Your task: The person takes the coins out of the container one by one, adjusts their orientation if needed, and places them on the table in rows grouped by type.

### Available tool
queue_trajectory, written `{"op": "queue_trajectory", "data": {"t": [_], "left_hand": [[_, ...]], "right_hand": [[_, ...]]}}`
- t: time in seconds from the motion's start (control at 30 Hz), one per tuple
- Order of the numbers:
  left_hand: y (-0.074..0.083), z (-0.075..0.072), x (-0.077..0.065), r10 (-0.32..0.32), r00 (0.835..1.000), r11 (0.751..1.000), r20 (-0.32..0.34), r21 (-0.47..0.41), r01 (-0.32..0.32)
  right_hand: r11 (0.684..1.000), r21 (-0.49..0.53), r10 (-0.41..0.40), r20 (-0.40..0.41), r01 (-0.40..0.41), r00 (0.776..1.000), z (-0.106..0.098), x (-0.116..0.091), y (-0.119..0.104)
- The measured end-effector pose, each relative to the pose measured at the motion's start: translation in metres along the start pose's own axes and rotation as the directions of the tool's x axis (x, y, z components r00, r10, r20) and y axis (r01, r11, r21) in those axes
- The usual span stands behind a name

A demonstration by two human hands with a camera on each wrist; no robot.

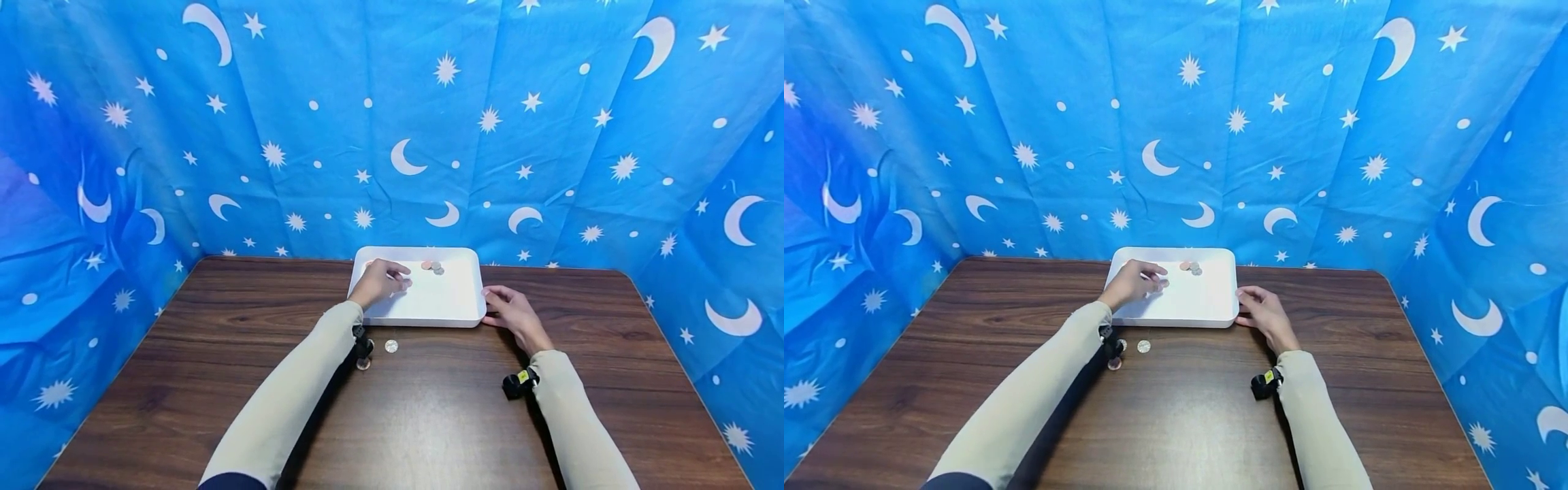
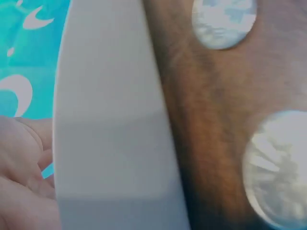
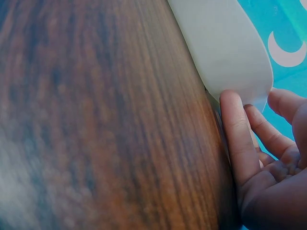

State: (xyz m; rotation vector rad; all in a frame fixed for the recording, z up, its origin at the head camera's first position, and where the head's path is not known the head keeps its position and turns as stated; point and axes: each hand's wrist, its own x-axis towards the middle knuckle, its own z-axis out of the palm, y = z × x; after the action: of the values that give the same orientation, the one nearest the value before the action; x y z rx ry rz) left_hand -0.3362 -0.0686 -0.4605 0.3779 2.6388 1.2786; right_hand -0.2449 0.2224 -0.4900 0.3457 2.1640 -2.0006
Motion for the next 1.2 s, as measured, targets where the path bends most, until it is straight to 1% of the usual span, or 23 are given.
{"op": "queue_trajectory", "data": {"t": [0.07,0.17,0.33,0.43,0.53,0.77,1.03,1.1,1.2], "left_hand": [[-0.001,-0.002,0.003,-0.046,0.999,0.998,0.007,-0.038,0.047],[-0.004,-0.005,0.007,-0.094,0.995,0.994,0.026,-0.048,0.095],[-0.007,-0.009,0.012,-0.122,0.991,0.992,0.05,-0.021,0.123],[-0.007,-0.01,0.013,-0.125,0.99,0.992,0.064,-0.012,0.126],[-0.006,-0.01,0.015,-0.123,0.99,0.992,0.073,0.003,0.123],[-0.009,-0.007,0.015,-0.101,0.991,0.994,0.087,0.044,0.097],[-0.003,-0.005,0.017,-0.093,0.989,0.994,0.118,0.066,0.085],[-0.002,-0.004,0.019,-0.077,0.989,0.995,0.127,0.078,0.068],[-0.002,-0.006,0.018,-0.039,0.991,0.993,0.131,0.112,0.025]], "right_hand": [[1.0,-0.002,0.0,0.003,0.0,1.0,0.001,0.0,0.0],[1.0,0.001,0.0,0.008,0.0,1.0,0.003,0.0,0.0],[1.0,0.004,0.0,0.01,0.0,1.0,0.004,0.001,0.0],[1.0,-0.001,-0.001,-0.001,0.001,1.0,0.004,0.002,0.0],[1.0,-0.004,-0.003,-0.008,0.003,1.0,0.003,0.003,-0.001],[1.0,0.007,-0.012,0.009,0.012,1.0,0.002,0.001,0.0],[1.0,0.011,-0.019,0.002,0.019,1.0,0.0,0.001,0.002],[1.0,0.009,-0.015,0.001,0.015,1.0,0.0,0.0,0.001],[1.0,0.007,-0.016,0.005,0.016,1.0,0.001,0.001,0.001]]}}
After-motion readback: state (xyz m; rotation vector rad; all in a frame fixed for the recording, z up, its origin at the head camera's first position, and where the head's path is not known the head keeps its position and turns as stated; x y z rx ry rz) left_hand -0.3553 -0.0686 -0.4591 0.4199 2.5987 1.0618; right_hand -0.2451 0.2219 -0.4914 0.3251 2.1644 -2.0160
